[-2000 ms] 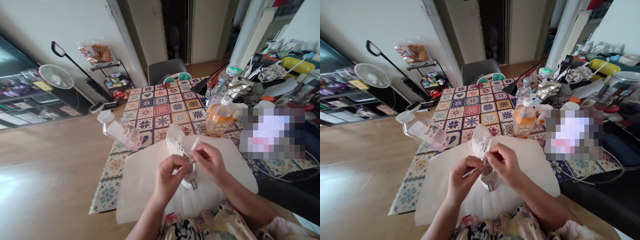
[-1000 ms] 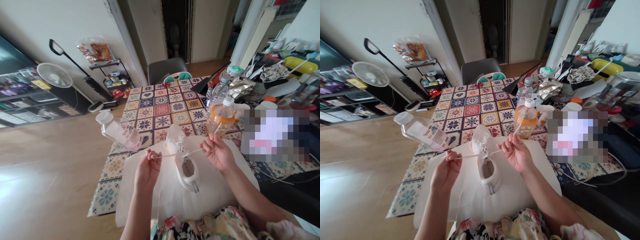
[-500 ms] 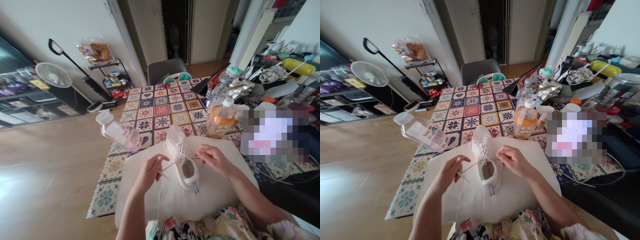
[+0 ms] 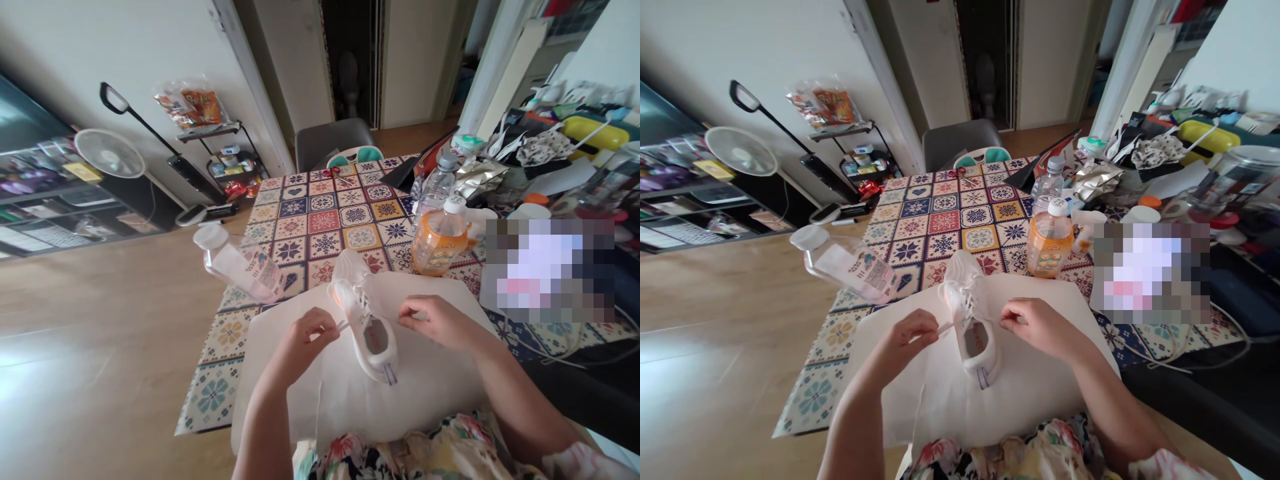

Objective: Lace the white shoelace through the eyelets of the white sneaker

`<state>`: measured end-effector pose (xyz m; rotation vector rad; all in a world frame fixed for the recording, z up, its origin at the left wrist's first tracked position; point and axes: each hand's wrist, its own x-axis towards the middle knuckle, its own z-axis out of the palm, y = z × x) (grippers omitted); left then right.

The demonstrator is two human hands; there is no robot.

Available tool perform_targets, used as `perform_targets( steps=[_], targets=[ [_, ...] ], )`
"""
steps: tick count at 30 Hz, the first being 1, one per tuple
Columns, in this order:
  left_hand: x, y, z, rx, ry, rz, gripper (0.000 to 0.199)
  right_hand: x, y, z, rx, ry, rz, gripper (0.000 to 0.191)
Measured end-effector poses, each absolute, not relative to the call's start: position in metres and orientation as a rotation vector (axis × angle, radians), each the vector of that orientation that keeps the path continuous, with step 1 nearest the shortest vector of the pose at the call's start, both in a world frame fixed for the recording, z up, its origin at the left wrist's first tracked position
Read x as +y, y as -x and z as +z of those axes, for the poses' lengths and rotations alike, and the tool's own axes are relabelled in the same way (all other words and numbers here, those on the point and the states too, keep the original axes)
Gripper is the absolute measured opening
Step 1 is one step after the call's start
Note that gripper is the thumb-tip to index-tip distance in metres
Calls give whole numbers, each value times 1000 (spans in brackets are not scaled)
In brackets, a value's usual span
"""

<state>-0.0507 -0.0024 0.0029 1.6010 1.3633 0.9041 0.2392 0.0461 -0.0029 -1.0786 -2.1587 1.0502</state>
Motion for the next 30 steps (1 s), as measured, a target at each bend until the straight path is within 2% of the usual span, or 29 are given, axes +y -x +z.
perform_targets(
  steps=[5, 9, 12, 16, 22, 26, 30],
  targets=[
    [-1, 40, 7, 1179, -1471, 1146, 29, 49, -239, 8, -1976, 844, 1285, 32],
    [3, 13, 3, 1055, -1217, 1252, 33, 50, -213, 5, -1498, 704, 1719, 35],
    [7, -6, -5, 1001, -1047, 1327, 33, 50, -189, -3, -1167, 706, 1864, 38],
    [12, -17, -14, 1044, -981, 1440, 33, 49, -173, -7, -1091, 839, 1744, 34],
    [11, -19, -11, 1003, -1079, 1397, 22, 43, -176, 1, -1533, 924, 1291, 18],
    [12, -24, -5, 1003, -852, 1370, 38, 39, -177, 5, -1608, 958, 1316, 6],
    [13, -27, -5, 1058, -886, 1328, 33, 37, -181, 7, -1639, 909, 1366, 9]
  ],
)
